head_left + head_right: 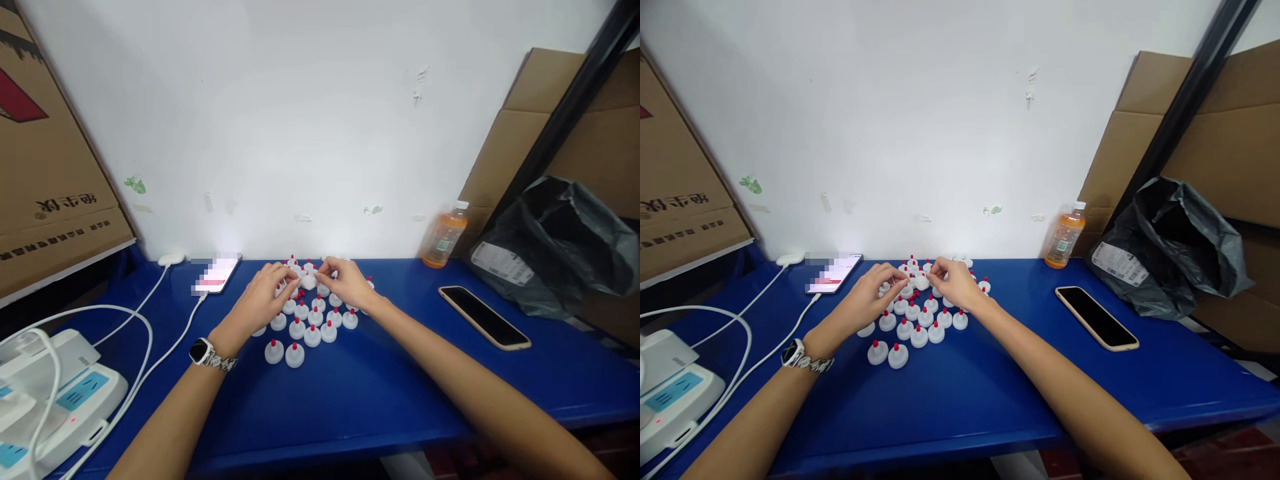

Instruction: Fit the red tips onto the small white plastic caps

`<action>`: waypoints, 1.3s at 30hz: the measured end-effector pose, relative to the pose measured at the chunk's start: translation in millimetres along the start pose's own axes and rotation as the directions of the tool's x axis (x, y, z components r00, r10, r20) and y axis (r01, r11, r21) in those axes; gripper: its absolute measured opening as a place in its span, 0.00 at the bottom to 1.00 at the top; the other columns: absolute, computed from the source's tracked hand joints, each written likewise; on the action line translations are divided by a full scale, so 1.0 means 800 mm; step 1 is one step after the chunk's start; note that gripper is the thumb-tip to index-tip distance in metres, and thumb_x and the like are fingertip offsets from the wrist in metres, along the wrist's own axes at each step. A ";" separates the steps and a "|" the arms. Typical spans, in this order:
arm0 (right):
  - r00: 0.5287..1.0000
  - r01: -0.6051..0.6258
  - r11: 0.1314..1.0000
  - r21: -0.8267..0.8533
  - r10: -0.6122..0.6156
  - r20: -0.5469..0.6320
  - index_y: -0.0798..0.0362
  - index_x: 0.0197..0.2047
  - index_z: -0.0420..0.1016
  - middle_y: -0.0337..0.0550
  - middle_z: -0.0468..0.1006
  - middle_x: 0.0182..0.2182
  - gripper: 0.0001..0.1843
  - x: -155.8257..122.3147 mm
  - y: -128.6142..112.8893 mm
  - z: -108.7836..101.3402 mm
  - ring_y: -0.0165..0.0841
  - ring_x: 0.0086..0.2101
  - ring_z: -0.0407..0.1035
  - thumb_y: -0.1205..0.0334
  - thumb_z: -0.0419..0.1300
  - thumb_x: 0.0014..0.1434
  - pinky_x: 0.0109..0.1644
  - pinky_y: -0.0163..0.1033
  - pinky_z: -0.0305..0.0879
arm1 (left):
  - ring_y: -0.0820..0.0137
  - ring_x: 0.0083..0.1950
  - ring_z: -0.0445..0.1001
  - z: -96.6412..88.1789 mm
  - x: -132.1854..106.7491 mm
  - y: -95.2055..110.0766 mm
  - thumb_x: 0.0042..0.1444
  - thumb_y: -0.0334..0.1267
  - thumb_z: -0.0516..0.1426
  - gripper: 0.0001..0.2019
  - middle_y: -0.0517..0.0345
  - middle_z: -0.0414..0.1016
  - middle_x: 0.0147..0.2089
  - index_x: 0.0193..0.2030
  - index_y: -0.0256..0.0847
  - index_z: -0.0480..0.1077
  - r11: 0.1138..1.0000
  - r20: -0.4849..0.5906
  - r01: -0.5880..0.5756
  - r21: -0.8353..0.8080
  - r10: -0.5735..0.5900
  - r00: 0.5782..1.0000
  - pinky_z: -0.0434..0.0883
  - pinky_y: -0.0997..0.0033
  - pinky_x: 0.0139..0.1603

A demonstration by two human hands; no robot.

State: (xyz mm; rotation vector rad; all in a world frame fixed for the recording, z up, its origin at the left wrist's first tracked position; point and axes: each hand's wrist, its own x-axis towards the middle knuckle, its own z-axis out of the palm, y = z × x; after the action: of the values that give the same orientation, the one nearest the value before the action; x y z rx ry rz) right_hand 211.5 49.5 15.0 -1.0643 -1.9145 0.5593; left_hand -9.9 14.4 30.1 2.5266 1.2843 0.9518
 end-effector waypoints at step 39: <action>0.996 -0.007 0.970 0.244 -0.015 0.089 0.55 0.36 0.78 0.42 0.80 0.31 0.11 0.015 -0.025 -0.001 0.30 0.29 0.69 0.55 0.63 0.57 0.34 0.36 0.63 | 0.57 0.57 0.66 0.021 -0.003 0.011 0.65 0.49 0.53 0.22 0.50 0.68 0.59 0.63 0.47 0.61 0.997 -0.059 0.019 0.077 -0.015 0.998 0.66 0.53 0.56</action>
State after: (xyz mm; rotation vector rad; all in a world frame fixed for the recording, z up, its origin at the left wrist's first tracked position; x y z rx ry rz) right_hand 199.6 48.9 35.4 -0.8895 -1.8675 0.8301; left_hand 5.0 9.6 19.3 2.5588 1.3831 0.9988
